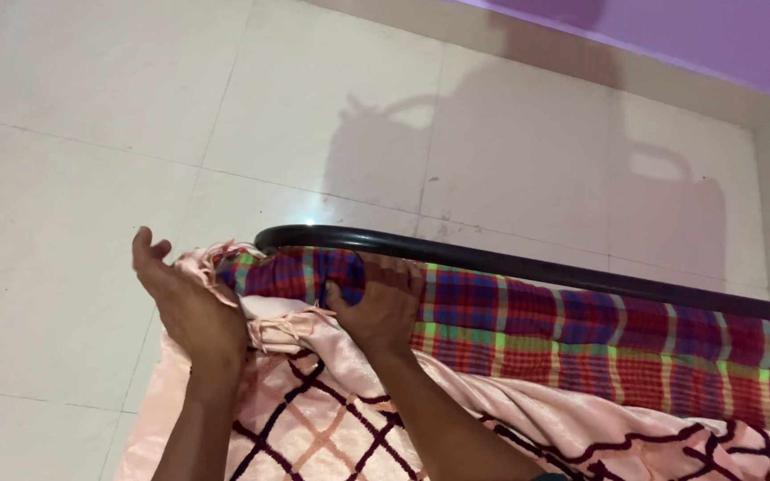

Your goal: The person tucks the edges of a blanket and a checkered fabric under the side of a thin mattress by hand.

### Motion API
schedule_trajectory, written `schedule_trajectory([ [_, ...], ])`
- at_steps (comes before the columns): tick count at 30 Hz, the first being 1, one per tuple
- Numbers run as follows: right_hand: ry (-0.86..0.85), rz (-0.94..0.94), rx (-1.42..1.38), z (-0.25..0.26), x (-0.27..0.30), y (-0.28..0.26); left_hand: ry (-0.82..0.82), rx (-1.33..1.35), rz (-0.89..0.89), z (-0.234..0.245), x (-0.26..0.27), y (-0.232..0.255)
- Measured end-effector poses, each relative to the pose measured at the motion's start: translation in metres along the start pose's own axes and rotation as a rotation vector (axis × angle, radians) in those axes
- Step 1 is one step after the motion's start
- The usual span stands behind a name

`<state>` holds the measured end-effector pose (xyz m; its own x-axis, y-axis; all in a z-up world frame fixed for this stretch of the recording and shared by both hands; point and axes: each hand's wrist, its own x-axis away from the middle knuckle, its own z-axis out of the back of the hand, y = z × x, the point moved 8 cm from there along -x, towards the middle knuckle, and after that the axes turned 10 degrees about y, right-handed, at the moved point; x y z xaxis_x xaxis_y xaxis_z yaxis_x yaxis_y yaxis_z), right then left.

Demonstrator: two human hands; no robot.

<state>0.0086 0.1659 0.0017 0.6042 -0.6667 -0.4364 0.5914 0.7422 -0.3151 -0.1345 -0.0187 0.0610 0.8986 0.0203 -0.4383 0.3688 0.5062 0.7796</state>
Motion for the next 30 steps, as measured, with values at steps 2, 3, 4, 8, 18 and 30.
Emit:
schedule_trajectory([
  [2, 0.016, 0.023, 0.006, 0.003, -0.001, -0.002, -0.155, -0.106, -0.06, -0.007, 0.0, 0.003],
  [3, 0.023, 0.035, 0.009, 0.004, 0.0, -0.004, -0.233, -0.16, -0.089, -0.01, 0.003, 0.002],
  [4, 0.028, 0.037, 0.01, 0.005, 0.0, -0.005, -0.246, -0.188, -0.084, -0.008, 0.004, -0.001],
  [8, -0.001, 0.022, -0.001, 0.004, -0.001, -0.004, -0.239, -0.293, -0.092, -0.004, 0.012, -0.002],
  [18, 0.028, 0.023, -0.032, 0.009, -0.001, -0.005, -0.105, -0.337, -0.018, -0.013, 0.015, -0.03],
  [30, 0.063, 0.281, -0.172, 0.033, 0.012, -0.041, 0.053, -0.346, -0.124, -0.012, 0.02, -0.029],
])
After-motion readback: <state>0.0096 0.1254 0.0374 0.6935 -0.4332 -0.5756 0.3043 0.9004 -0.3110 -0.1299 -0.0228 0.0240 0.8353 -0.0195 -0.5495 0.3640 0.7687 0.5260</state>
